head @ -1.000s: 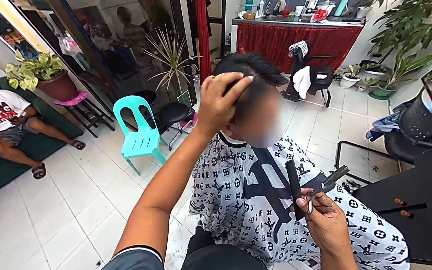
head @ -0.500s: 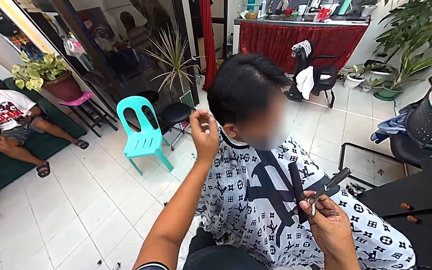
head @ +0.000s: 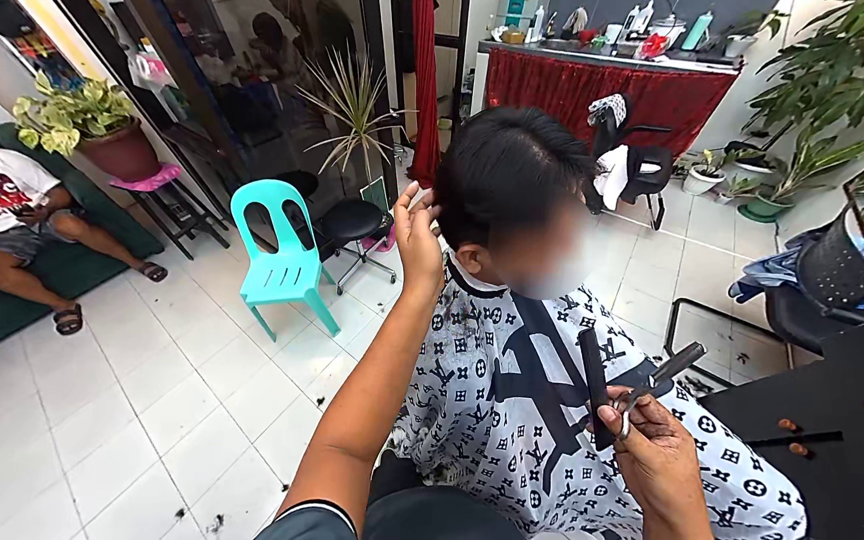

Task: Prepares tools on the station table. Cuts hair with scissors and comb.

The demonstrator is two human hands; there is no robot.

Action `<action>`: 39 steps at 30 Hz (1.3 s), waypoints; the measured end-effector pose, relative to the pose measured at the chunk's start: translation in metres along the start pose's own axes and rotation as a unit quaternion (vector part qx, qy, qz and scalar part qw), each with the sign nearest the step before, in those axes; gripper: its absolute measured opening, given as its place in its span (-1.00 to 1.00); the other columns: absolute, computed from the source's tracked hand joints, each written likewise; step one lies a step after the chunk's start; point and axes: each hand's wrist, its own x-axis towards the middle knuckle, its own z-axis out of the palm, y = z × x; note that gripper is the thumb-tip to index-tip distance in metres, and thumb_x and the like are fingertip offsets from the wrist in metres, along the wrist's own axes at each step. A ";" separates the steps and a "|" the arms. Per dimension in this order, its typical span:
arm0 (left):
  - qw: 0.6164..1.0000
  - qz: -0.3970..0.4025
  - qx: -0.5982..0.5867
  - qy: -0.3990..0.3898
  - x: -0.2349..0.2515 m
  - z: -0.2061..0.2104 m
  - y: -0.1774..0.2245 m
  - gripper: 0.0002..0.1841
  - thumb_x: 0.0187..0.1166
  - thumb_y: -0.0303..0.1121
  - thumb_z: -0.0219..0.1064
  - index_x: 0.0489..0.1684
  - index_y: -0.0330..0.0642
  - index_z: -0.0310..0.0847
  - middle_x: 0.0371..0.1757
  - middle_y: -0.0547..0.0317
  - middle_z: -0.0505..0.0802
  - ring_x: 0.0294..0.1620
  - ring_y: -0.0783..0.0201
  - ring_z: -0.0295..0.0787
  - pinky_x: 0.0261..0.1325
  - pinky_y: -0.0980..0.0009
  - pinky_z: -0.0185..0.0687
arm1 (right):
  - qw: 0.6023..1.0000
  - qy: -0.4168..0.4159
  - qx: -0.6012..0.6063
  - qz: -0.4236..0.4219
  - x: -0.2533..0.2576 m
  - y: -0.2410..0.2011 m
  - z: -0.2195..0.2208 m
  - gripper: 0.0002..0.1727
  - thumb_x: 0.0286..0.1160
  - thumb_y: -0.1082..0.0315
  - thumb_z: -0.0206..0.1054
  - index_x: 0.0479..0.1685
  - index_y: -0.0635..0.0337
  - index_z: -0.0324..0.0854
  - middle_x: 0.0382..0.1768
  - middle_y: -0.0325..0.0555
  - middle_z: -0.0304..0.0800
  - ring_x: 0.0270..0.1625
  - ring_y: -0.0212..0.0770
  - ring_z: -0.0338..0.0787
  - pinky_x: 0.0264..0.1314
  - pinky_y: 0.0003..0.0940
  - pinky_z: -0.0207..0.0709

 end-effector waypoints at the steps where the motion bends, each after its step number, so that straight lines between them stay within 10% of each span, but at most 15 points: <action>1: 1.000 -0.010 0.006 0.014 -0.005 -0.001 -0.003 -0.51 0.74 -0.36 -0.15 0.66 -0.21 0.20 0.39 -0.06 0.70 0.26 0.19 0.71 0.24 0.21 0.63 | 1.000 -0.001 -0.002 0.001 -0.001 0.000 0.000 -0.67 0.25 0.26 0.66 0.03 0.03 0.82 -0.25 -0.29 0.92 -0.24 -0.39 0.90 -0.16 -0.48 0.82; 5: 0.935 0.309 0.174 -0.003 -0.016 -0.007 -0.021 -0.57 0.58 -0.40 0.18 0.37 -0.46 0.40 0.50 -0.27 0.53 0.57 0.06 0.43 0.48 0.23 0.46 | 1.000 -0.007 -0.001 0.001 0.000 0.000 0.001 -0.67 0.26 0.24 0.66 0.03 -0.01 0.82 -0.25 -0.33 0.92 -0.24 -0.41 0.89 -0.15 -0.50 0.82; 8: 0.851 0.461 0.249 -0.043 0.001 -0.002 -0.019 -0.64 0.44 -0.27 0.40 0.10 -0.27 0.56 0.48 -0.38 0.50 0.61 -0.11 0.39 0.58 0.10 0.41 | 1.000 -0.006 -0.001 0.002 0.001 -0.002 0.002 -0.65 0.24 0.24 0.68 0.04 0.01 0.81 -0.25 -0.31 0.92 -0.25 -0.40 0.89 -0.17 -0.48 0.82; 14: 0.969 0.223 0.080 -0.068 0.016 -0.008 -0.013 -0.86 0.60 -0.54 0.30 0.00 -0.41 0.63 0.06 -0.01 0.80 0.11 0.29 0.77 0.22 0.36 0.71 | 1.000 -0.013 0.007 0.006 0.001 0.000 0.007 -0.66 0.25 0.24 0.67 0.03 0.02 0.81 -0.25 -0.29 0.92 -0.24 -0.39 0.90 -0.16 -0.48 0.82; 18: 0.986 0.151 0.064 -0.036 0.001 -0.019 -0.010 -0.78 0.59 -0.51 0.26 0.10 -0.37 0.62 0.16 0.01 0.78 0.21 0.27 0.73 0.24 0.32 0.69 | 1.000 -0.007 0.010 0.011 0.001 0.000 0.007 -0.66 0.25 0.26 0.67 0.03 0.04 0.81 -0.26 -0.28 0.92 -0.24 -0.38 0.90 -0.17 -0.48 0.83; 25: 0.766 0.525 0.330 -0.166 0.021 -0.008 0.017 -0.78 0.55 -0.30 0.41 0.03 -0.18 0.79 0.21 -0.14 0.81 0.37 -0.05 0.67 0.48 -0.03 0.46 | 1.000 -0.020 0.000 -0.002 0.008 -0.004 0.014 -0.68 0.29 0.26 0.64 0.04 0.02 0.80 -0.26 -0.34 0.92 -0.27 -0.42 0.88 -0.18 -0.49 0.81; 31: 0.788 0.520 0.295 -0.147 0.031 -0.022 0.006 -0.88 0.58 -0.59 0.31 -0.09 -0.41 0.75 -0.01 -0.17 0.82 0.14 0.09 0.78 0.26 0.29 0.69 | 1.000 -0.024 0.007 -0.005 0.010 -0.002 0.016 -0.68 0.29 0.25 0.65 0.03 0.04 0.80 -0.27 -0.32 0.92 -0.27 -0.42 0.88 -0.17 -0.50 0.81; 36: 0.783 0.505 0.309 -0.193 0.029 -0.026 0.005 -0.76 0.38 -0.46 0.41 -0.02 -0.32 0.69 0.30 -0.30 0.65 0.35 -0.03 0.64 0.43 0.19 0.60 | 1.000 -0.015 0.010 -0.001 0.010 -0.002 0.015 -0.68 0.28 0.29 0.64 0.03 0.06 0.80 -0.27 -0.31 0.91 -0.28 -0.41 0.88 -0.17 -0.49 0.81; 39: 0.755 0.532 0.342 -0.175 0.039 -0.023 0.016 -0.90 0.43 -0.57 0.37 -0.22 -0.32 0.79 0.03 -0.19 0.84 0.13 0.01 0.79 0.21 0.24 0.70 | 1.000 -0.014 0.011 0.001 0.011 -0.002 0.016 -0.68 0.28 0.30 0.64 0.04 0.04 0.80 -0.27 -0.33 0.92 -0.29 -0.42 0.88 -0.17 -0.49 0.81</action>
